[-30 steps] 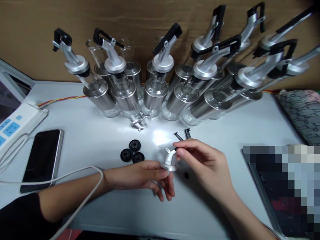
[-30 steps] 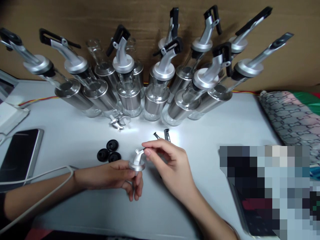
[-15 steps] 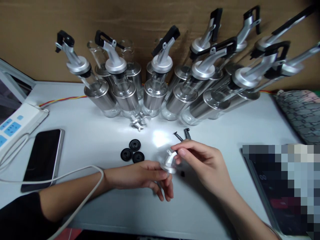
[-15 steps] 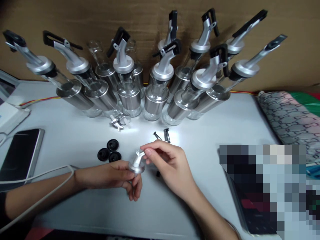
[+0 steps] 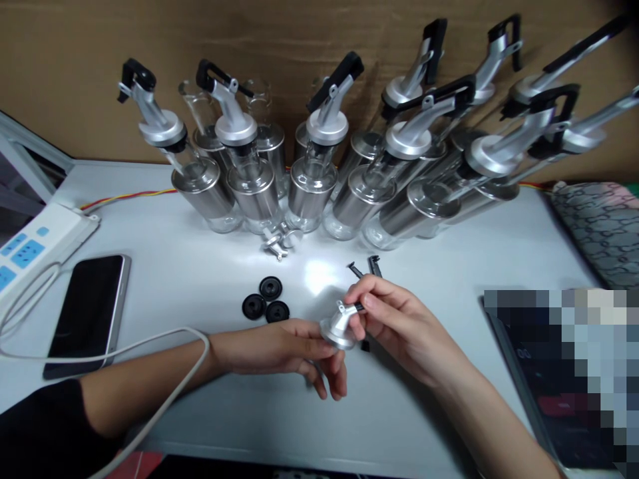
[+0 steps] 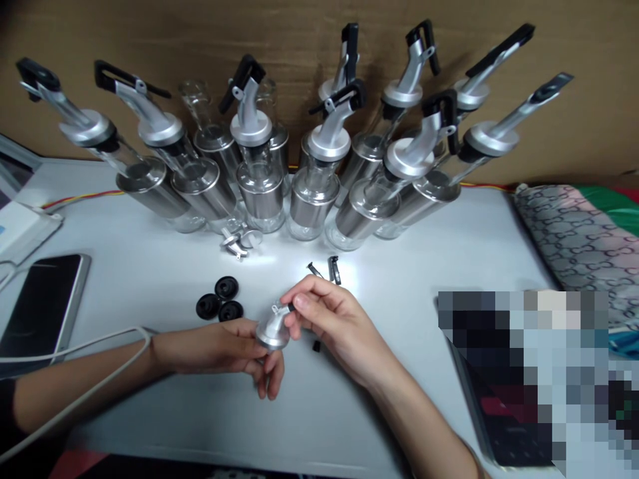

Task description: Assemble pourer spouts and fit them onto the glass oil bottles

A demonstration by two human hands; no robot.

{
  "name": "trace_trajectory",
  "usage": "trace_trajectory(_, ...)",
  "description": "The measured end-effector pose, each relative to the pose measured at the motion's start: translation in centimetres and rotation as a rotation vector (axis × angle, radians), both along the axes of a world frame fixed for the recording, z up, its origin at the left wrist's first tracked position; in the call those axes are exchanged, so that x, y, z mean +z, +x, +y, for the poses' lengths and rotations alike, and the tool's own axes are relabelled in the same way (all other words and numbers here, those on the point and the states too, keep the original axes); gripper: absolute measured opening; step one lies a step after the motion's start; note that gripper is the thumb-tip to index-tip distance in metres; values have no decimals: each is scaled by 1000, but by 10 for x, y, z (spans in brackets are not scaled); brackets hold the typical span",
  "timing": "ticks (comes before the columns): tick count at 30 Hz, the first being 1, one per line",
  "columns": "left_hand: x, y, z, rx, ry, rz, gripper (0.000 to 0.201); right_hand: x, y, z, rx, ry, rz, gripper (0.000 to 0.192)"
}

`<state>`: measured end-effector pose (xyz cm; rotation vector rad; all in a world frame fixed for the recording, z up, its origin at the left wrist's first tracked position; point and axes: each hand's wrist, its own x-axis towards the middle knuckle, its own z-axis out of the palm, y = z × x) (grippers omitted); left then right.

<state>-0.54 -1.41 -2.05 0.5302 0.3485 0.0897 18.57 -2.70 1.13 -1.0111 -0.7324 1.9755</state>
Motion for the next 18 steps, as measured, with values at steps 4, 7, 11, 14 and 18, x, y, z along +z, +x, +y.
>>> trace_trajectory(4,0,0,0,-5,6,6,40,-4,-3,-2,52,-30,24,24)
trace_trajectory(7,0,0,1,-24,32,1,40,-5,-5,-3,116,-34,33,33)
trace_trajectory(11,0,0,0,-32,51,-5,40,-4,-4,-2,158,-33,55,33)
trace_trajectory(14,0,0,0,-35,51,-3,41,-2,-3,-2,163,-40,86,32)
trace_trajectory(18,0,0,0,-39,46,7,42,-3,-2,-2,171,-56,107,30)
